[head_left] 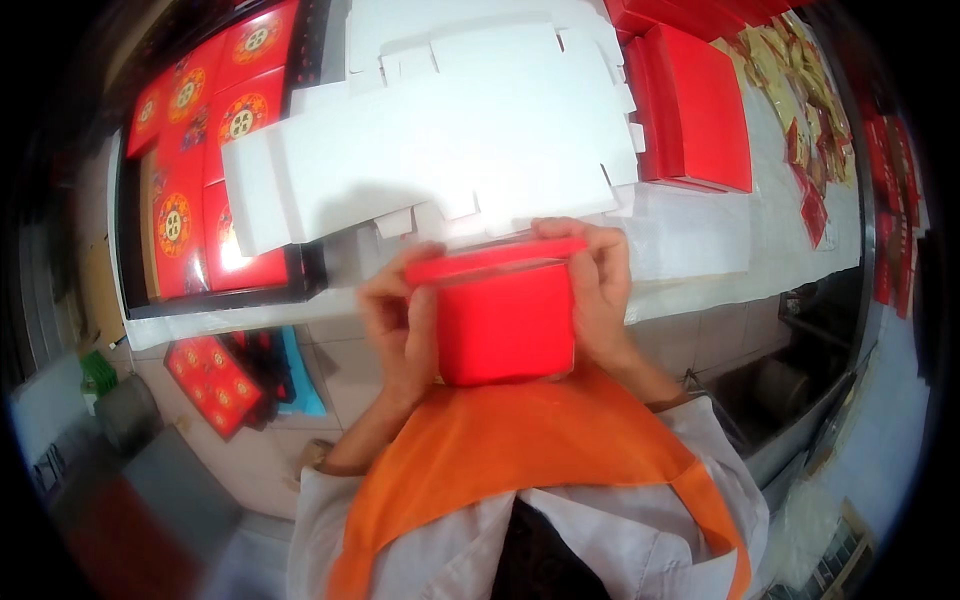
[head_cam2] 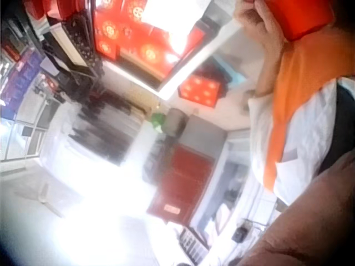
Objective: The person assembles small red boxes by folding white cardboard inserts and placing them inside red outer shells. The person repeatedly picks up a white insert, folds it into a rectangular shape, and inserts it into a red box, then places the completed unit into a black tray.
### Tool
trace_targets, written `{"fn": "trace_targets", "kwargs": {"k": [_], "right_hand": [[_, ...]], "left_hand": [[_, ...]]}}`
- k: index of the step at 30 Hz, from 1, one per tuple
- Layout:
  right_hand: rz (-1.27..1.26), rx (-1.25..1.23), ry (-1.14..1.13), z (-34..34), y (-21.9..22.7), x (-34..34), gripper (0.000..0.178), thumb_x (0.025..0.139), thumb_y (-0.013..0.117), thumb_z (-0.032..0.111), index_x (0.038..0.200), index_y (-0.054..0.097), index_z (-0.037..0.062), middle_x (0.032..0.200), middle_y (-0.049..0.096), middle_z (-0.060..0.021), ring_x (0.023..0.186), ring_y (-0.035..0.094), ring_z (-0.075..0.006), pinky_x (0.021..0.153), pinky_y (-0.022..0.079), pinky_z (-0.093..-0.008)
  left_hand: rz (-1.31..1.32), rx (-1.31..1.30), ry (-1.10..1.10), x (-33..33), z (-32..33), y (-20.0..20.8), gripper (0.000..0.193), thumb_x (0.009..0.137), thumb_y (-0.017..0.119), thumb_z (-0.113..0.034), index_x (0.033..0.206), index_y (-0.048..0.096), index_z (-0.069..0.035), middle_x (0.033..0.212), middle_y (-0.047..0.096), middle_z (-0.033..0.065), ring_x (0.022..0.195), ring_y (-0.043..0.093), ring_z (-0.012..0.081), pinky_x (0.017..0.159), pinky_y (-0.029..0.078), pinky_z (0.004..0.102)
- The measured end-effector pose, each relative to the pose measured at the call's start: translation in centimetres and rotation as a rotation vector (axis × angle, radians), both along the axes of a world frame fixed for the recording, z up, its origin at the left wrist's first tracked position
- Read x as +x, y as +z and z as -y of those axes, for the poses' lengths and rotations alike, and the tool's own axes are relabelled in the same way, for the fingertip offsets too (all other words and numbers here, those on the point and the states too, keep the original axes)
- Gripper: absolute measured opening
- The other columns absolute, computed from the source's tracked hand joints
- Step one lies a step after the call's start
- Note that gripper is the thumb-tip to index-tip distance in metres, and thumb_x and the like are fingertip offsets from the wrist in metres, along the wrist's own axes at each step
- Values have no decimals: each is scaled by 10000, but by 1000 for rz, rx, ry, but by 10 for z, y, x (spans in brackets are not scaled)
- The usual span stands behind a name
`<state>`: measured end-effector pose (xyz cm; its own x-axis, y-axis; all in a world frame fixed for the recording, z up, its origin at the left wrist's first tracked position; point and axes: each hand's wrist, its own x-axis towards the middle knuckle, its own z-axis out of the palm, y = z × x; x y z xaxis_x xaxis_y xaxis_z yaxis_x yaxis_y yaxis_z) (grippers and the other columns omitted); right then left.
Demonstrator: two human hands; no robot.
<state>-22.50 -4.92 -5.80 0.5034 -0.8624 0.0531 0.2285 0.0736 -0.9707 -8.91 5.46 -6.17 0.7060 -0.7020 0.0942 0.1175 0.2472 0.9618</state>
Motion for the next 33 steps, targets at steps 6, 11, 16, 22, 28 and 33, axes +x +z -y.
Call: {"fn": "trace_targets", "kwargs": {"k": [6, 11, 16, 22, 28, 33], "right_hand": [[124, 68, 46, -1, -1, 1, 192, 871, 402, 5, 1044, 323, 31, 979, 530, -153, 930, 517, -194, 860, 415, -329], [-28, 77, 144, 8, 15, -1, 133, 871, 418, 9, 1004, 422, 11, 985, 530, -123, 954, 503, -166, 865, 398, -301], [-95, 108, 177, 9, 15, 0, 77, 880, 435, 31, 925, 491, 3, 1000, 538, -99, 933, 495, -131, 849, 385, -262], [-118, 29, 184, 4, 5, -1, 103, 891, 423, 41, 843, 506, 2, 999, 551, -96, 926, 503, -138, 839, 389, -259], [-112, -48, 149, -6, -11, -10, 143, 877, 446, 51, 766, 516, -5, 1001, 563, -112, 920, 521, -157, 821, 407, -267], [-208, -207, 183, 1, 1, -17, 76, 812, 540, 57, 782, 544, -12, 1032, 555, -102, 959, 526, -189, 836, 410, -267]], "left_hand": [[155, 173, -124, 12, 7, 22, 274, 749, 587, 34, 982, 460, -37, 945, 532, 86, 886, 516, 161, 804, 404, 271], [184, 217, -210, 18, 12, 26, 184, 754, 584, 37, 914, 515, -23, 929, 531, 70, 862, 513, 156, 776, 408, 250], [213, 188, -184, 18, 7, 11, 116, 766, 571, 41, 864, 544, -15, 925, 551, 79, 863, 525, 162, 769, 409, 250], [190, 208, -93, 12, -5, -1, 50, 779, 548, 41, 761, 530, -1, 954, 574, 101, 898, 530, 171, 780, 406, 260], [175, 158, -58, 2, -13, -18, 162, 794, 520, 36, 664, 440, -18, 984, 556, 115, 925, 515, 179, 797, 402, 283], [626, 289, -237, 4, -4, 24, 256, 688, 698, -67, 689, 443, -44, 990, 565, 154, 888, 538, 274, 727, 446, 342]]}}
